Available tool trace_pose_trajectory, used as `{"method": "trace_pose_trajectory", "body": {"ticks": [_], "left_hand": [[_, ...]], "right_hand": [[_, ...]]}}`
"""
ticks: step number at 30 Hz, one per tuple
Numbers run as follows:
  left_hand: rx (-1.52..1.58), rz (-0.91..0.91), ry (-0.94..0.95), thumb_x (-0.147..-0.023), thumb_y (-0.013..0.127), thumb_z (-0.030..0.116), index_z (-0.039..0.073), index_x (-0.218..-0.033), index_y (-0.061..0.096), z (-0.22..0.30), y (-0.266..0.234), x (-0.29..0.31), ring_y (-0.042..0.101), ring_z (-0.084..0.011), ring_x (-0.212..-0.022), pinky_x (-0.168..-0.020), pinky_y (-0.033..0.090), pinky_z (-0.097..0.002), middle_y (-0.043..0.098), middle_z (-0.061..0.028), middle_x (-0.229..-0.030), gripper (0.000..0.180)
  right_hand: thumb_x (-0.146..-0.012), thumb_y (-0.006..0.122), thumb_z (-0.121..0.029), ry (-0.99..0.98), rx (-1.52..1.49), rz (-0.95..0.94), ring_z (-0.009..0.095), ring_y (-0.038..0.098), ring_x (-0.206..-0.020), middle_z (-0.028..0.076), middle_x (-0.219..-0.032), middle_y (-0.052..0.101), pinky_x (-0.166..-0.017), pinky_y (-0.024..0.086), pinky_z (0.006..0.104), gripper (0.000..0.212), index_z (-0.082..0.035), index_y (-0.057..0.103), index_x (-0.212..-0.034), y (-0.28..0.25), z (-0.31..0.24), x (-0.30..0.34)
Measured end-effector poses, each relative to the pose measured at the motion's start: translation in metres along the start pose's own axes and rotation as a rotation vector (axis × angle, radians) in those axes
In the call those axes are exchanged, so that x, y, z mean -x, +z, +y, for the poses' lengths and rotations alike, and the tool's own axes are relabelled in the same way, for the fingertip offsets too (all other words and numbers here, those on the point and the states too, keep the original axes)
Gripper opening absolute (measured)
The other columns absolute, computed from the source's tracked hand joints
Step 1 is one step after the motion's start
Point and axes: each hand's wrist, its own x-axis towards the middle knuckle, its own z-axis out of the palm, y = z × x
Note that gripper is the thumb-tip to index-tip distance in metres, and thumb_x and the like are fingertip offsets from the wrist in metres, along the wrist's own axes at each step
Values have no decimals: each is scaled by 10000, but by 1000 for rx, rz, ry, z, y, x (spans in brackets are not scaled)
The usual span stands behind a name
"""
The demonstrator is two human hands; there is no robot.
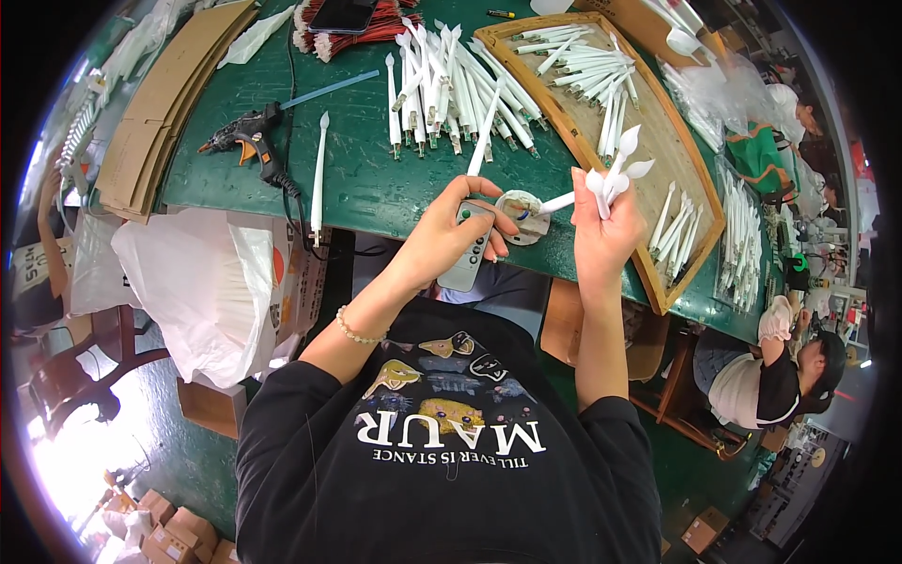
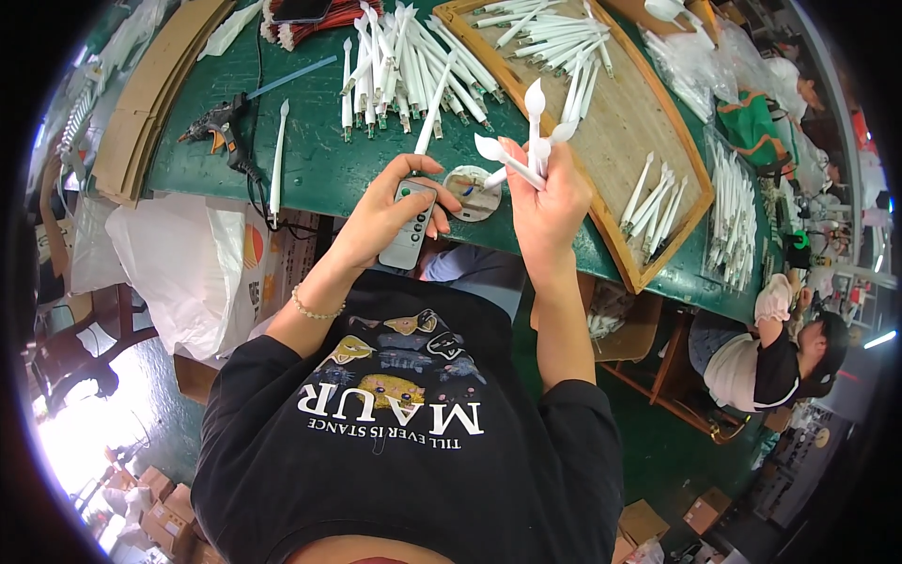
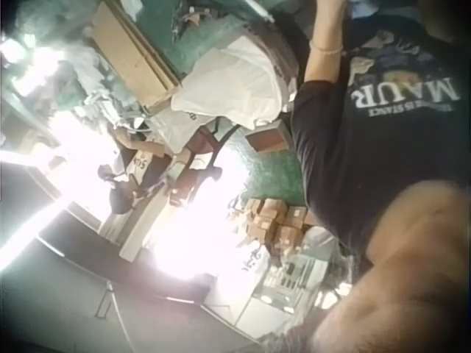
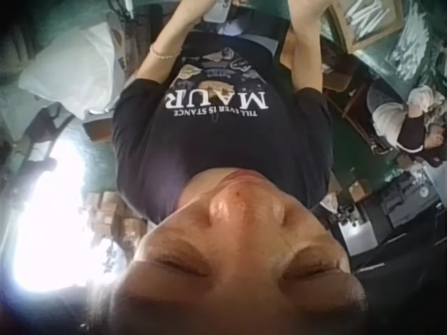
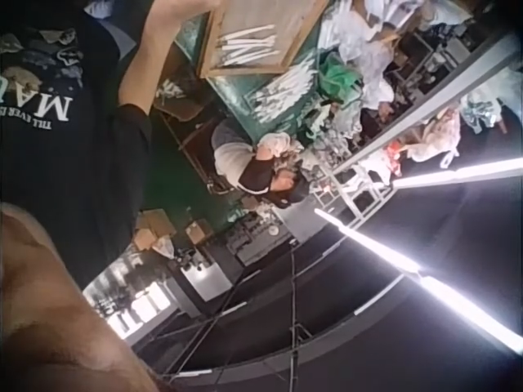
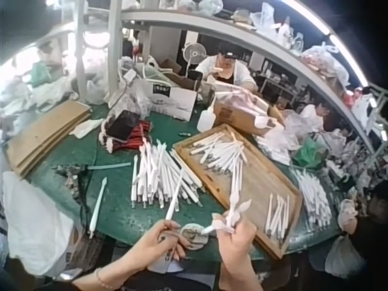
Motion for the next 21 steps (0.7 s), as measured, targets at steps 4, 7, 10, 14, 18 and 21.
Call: {"method": "trace_pose_trajectory", "body": {"ticks": [4,7,10,14,18,21], "left_hand": [[-10,-7,4,-936,470,46,-11,-1216,392,0,0,-1,627,-151,-757,-671,509,-265,657,-182,-985,296],[5,-5,3,-937,467,43,-7,-1216,392,-1,-1,-1,628,-153,-753,-668,510,-266,656,-181,-981,293],[-7,-1,-9,-937,466,36,-4,-1215,392,0,-1,-1,629,-154,-748,-667,510,-267,655,-180,-978,290],[12,-9,-1,-935,463,24,-6,-1213,389,-2,-2,-2,630,-157,-748,-666,510,-268,655,-179,-978,289],[3,-6,-10,-933,460,19,-7,-1214,388,-1,-1,-2,631,-159,-749,-665,509,-269,654,-181,-977,291],[1,0,3,-932,461,22,-7,-1219,387,-2,-1,-1,630,-158,-748,-668,510,-269,654,-183,-976,298]], "right_hand": [[-886,703,-95,-21,-36,3,62,486,-497,8,-596,525,-462,364,232,160,-25,563,-854,4,-3,-1],[-887,702,-97,-55,-47,-3,67,485,-500,8,-604,527,-465,369,235,160,-21,562,-865,5,-4,-2],[-889,700,-100,-70,-81,12,71,480,-508,12,-615,529,-471,372,238,164,-16,561,-870,6,-6,-3],[-894,695,-99,-117,-62,-2,75,476,-519,16,-630,529,-479,376,238,160,-11,563,-872,7,0,-2],[-893,696,-99,-148,-41,-2,74,480,-524,13,-639,531,-481,379,238,154,-14,568,-881,7,0,-4],[-899,688,-99,-144,-20,-40,72,477,-523,12,-648,539,-480,379,235,150,-14,567,-877,7,0,-4]]}}
